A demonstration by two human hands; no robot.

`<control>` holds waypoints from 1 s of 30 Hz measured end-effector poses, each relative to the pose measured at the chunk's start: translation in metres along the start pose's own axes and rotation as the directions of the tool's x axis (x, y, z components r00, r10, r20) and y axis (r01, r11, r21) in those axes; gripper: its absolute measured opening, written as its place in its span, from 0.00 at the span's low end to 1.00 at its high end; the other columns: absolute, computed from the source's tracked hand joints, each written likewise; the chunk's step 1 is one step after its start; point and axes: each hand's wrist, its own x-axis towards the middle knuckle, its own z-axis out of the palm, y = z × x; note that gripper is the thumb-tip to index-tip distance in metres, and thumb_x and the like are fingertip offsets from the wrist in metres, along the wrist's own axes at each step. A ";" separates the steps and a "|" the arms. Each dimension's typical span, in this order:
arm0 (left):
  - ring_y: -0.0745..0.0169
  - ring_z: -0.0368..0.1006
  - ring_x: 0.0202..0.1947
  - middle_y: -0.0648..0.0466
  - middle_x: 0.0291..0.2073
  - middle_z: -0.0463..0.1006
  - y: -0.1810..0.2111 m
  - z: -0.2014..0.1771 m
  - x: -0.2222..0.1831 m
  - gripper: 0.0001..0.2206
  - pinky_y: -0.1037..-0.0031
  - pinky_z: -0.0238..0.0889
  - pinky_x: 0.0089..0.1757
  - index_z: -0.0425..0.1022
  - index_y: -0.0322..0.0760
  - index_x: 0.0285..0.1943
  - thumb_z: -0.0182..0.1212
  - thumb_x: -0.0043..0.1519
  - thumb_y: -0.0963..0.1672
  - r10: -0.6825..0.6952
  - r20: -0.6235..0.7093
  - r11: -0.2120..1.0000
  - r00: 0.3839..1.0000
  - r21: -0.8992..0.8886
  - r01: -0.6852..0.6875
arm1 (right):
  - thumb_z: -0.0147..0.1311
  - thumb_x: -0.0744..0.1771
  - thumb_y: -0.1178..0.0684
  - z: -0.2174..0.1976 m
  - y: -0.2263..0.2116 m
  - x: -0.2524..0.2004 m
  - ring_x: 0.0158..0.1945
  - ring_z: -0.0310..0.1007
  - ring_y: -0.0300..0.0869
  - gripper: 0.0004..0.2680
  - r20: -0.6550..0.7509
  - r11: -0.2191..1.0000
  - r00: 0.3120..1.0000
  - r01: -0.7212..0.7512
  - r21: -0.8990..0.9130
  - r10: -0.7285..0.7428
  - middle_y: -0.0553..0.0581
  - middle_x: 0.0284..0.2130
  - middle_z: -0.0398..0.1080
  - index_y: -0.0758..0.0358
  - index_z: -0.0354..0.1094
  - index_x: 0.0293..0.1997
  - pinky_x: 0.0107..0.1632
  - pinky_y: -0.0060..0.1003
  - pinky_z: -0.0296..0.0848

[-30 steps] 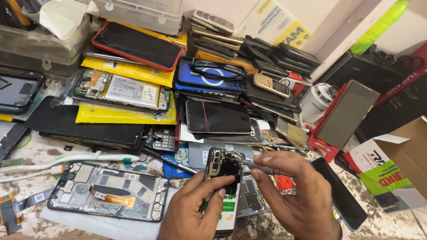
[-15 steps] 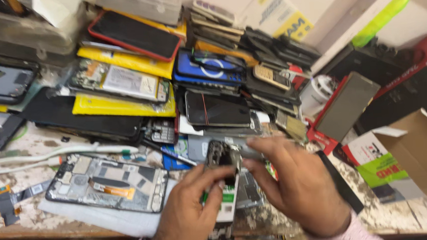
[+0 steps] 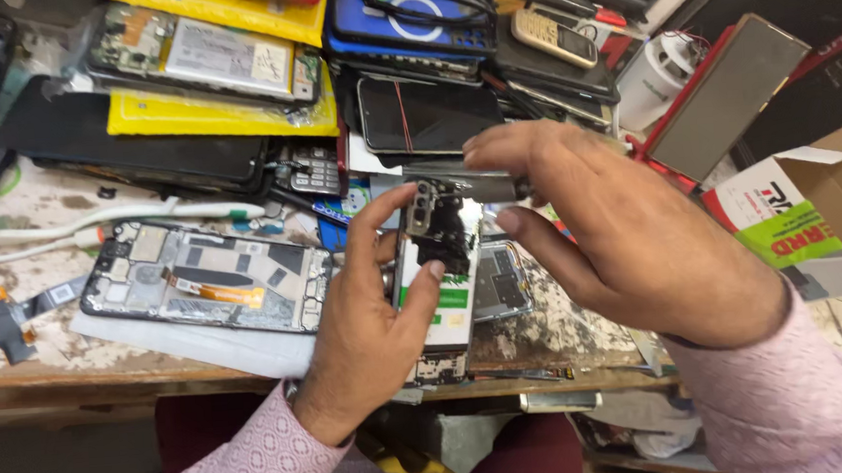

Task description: The person unscrews and removes internal components from the back of a mobile phone using a screwdriver.

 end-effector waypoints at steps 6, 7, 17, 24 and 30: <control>0.57 0.83 0.51 0.44 0.51 0.84 0.000 0.002 0.000 0.28 0.70 0.74 0.48 0.52 0.37 0.74 0.57 0.65 0.37 -0.022 0.000 1.000 1.000 -0.012 0.022 | 0.54 0.69 0.58 0.003 0.000 0.003 0.47 0.75 0.56 0.11 0.024 0.985 0.987 -0.159 -0.068 0.160 0.65 0.42 0.72 0.65 0.63 0.56 0.47 0.47 0.73; 0.58 0.83 0.50 0.44 0.50 0.84 0.000 0.002 -0.002 0.28 0.71 0.74 0.45 0.52 0.38 0.74 0.57 0.65 0.38 -0.063 0.002 0.998 0.998 0.003 0.063 | 0.54 0.69 0.58 0.004 -0.002 0.002 0.46 0.75 0.56 0.11 0.033 0.983 0.984 -0.172 -0.060 0.174 0.65 0.42 0.72 0.65 0.63 0.56 0.46 0.47 0.73; 0.56 0.83 0.52 0.43 0.50 0.84 -0.002 0.004 -0.002 0.28 0.69 0.73 0.49 0.52 0.37 0.74 0.58 0.65 0.37 -0.031 -0.012 0.999 0.999 0.023 0.031 | 0.56 0.68 0.61 0.009 0.009 0.002 0.45 0.75 0.54 0.09 -0.006 0.990 0.990 -0.138 -0.020 0.138 0.62 0.41 0.73 0.67 0.65 0.52 0.45 0.46 0.72; 0.57 0.84 0.50 0.44 0.49 0.84 0.001 0.002 -0.002 0.28 0.70 0.73 0.46 0.53 0.38 0.73 0.58 0.63 0.38 -0.116 -0.006 0.993 0.993 0.020 0.116 | 0.59 0.66 0.63 0.016 0.013 -0.009 0.45 0.78 0.51 0.07 -0.028 0.982 0.981 -0.191 -0.007 0.190 0.59 0.41 0.76 0.65 0.69 0.47 0.46 0.43 0.73; 0.54 0.80 0.49 0.44 0.48 0.85 0.005 0.001 0.002 0.28 0.66 0.73 0.47 0.54 0.40 0.72 0.58 0.62 0.39 -0.164 -0.010 0.986 0.986 0.037 0.164 | 0.56 0.64 0.64 0.022 0.016 -0.013 0.47 0.80 0.47 0.08 -0.075 0.943 0.959 -0.251 0.218 0.273 0.58 0.41 0.76 0.65 0.69 0.46 0.50 0.38 0.78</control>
